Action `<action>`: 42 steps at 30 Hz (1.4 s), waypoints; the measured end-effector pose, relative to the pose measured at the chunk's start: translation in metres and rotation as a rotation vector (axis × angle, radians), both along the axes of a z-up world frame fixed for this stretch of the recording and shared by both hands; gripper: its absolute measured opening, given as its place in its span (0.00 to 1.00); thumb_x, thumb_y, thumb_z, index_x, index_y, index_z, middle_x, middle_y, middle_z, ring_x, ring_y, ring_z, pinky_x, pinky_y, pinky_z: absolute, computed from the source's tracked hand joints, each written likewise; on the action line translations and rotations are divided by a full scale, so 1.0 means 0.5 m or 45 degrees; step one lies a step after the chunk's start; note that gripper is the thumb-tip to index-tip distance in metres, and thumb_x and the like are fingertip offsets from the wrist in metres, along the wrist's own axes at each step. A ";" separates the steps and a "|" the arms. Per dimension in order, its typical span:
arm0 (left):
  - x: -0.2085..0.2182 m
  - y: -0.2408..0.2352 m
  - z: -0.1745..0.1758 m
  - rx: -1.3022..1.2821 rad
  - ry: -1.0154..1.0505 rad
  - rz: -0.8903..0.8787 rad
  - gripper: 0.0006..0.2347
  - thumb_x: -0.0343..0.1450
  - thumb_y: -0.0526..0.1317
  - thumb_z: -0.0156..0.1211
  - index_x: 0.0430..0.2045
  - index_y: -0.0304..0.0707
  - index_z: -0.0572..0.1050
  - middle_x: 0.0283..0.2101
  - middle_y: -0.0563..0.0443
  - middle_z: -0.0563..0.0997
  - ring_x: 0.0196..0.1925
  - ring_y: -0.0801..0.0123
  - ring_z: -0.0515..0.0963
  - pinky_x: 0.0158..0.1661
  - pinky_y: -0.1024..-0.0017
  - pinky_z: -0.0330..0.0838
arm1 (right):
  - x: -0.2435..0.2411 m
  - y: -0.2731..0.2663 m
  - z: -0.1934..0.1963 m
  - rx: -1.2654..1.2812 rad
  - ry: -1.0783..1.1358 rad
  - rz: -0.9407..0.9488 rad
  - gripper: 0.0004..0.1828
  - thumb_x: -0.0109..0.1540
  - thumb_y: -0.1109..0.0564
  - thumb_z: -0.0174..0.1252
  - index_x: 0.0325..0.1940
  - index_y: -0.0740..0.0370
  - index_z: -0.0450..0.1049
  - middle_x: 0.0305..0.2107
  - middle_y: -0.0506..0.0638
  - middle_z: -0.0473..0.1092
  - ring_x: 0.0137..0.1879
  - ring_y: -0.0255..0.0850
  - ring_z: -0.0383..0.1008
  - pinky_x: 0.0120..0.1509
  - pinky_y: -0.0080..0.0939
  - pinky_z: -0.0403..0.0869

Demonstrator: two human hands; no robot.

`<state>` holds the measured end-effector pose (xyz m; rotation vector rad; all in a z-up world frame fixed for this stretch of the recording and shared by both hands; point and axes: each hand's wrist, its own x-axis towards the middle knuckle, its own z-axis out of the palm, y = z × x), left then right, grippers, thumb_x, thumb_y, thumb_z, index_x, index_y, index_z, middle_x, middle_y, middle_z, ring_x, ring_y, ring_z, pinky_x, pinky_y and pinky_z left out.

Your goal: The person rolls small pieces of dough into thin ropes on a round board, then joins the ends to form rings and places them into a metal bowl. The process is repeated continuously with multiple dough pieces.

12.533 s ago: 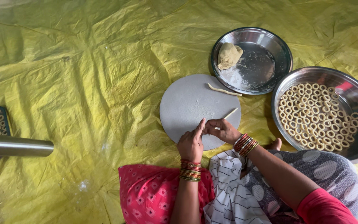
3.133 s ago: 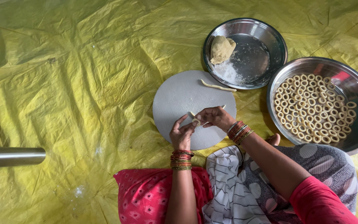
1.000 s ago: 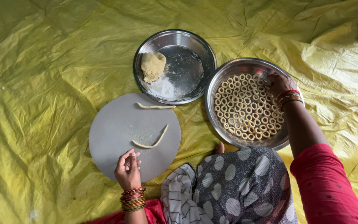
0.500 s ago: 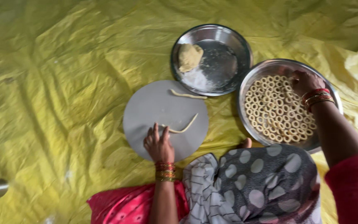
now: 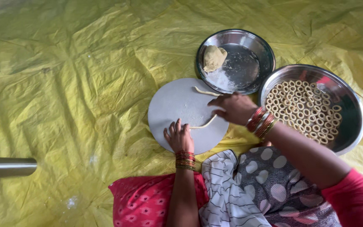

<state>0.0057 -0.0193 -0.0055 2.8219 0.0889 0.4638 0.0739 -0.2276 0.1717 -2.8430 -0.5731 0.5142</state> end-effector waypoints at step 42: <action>0.021 0.064 0.017 -2.122 0.339 0.156 0.11 0.69 0.39 0.68 0.45 0.41 0.80 0.37 0.51 0.88 0.30 0.78 0.82 0.31 0.82 0.72 | -0.035 0.090 -0.288 0.336 -0.124 -0.097 0.16 0.59 0.54 0.63 0.51 0.45 0.78 0.51 0.43 0.75 0.63 0.43 0.69 0.71 0.51 0.61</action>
